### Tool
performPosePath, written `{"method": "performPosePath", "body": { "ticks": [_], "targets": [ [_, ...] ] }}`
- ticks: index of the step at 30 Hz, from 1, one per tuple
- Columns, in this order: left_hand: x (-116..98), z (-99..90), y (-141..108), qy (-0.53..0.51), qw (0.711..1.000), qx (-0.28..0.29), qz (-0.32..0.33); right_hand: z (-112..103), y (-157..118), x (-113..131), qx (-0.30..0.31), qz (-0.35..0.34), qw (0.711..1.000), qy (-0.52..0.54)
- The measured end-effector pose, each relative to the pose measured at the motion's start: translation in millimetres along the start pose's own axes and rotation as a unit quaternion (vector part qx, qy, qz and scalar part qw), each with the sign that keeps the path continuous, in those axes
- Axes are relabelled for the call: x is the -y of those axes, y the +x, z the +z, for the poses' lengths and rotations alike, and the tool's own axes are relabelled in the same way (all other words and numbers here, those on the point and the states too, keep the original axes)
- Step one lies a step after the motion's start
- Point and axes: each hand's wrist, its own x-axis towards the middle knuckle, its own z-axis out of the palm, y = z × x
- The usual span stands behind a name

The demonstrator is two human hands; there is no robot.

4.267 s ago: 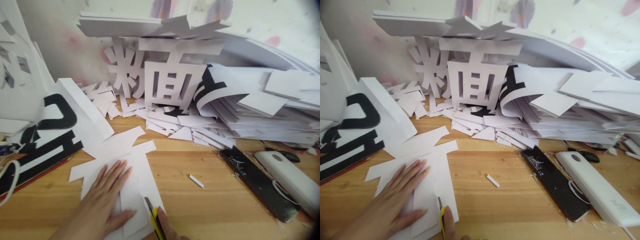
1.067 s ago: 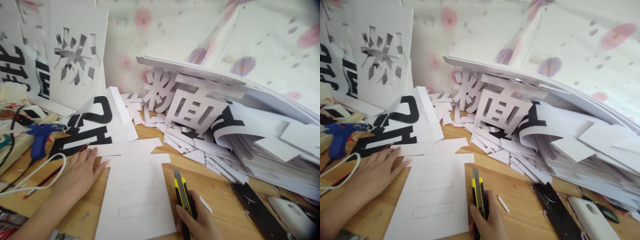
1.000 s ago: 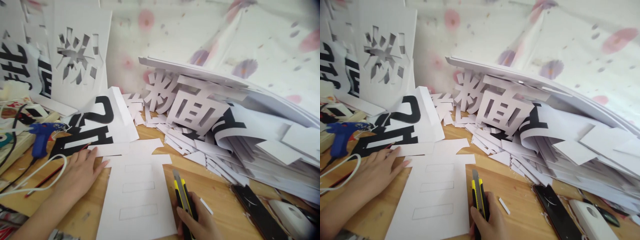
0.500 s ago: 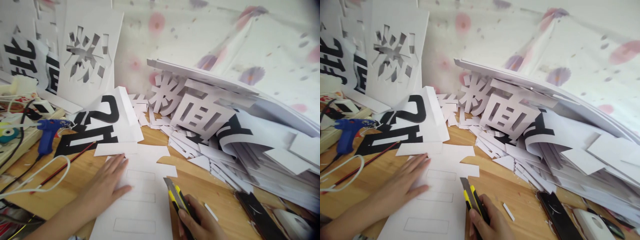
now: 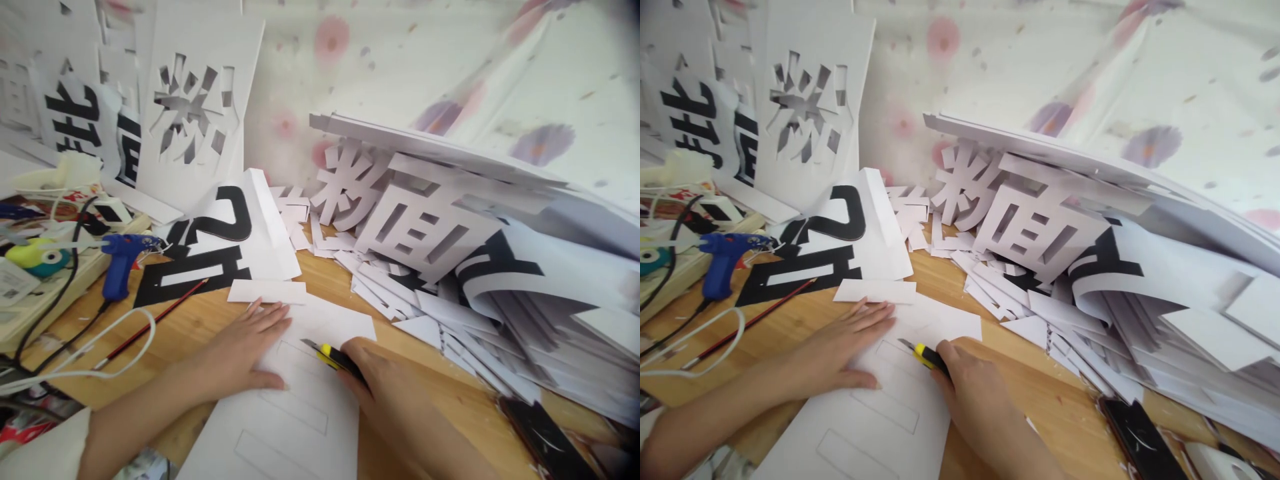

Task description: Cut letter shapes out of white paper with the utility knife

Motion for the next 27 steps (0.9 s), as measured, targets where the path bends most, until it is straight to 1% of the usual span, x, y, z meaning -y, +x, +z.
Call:
{"method": "performPosePath", "body": {
  "ticks": [4, 6, 8, 15, 23, 27],
  "targets": [
    [7.4, -0.7, 11.6, -0.011, 1.000, 0.001, 0.012, 8.5, 21.2, 9.7, -0.019, -0.038, 0.989, -0.139],
    [10.4, 2.5, 13.7, -0.012, 1.000, 0.002, 0.016, 12.3, 27.8, 12.8, -0.014, -0.050, 0.978, -0.200],
    [11.8, 5.3, 14.3, -0.014, 1.000, 0.000, 0.013, 14.8, 31.6, 14.4, -0.007, -0.055, 0.969, -0.239],
    [9.8, 4.7, 13.9, -0.038, 0.999, 0.004, 0.004, 15.3, 34.5, 12.2, -0.009, -0.108, 0.959, -0.263],
    [10.9, 5.6, 14.5, -0.057, 0.998, 0.004, 0.009, 21.9, 35.8, 9.4, -0.017, -0.122, 0.953, -0.277],
    [10.8, 6.7, 15.3, -0.047, 0.999, 0.002, 0.009, 22.3, 38.2, 8.4, -0.018, -0.142, 0.940, -0.308]
  ]
}}
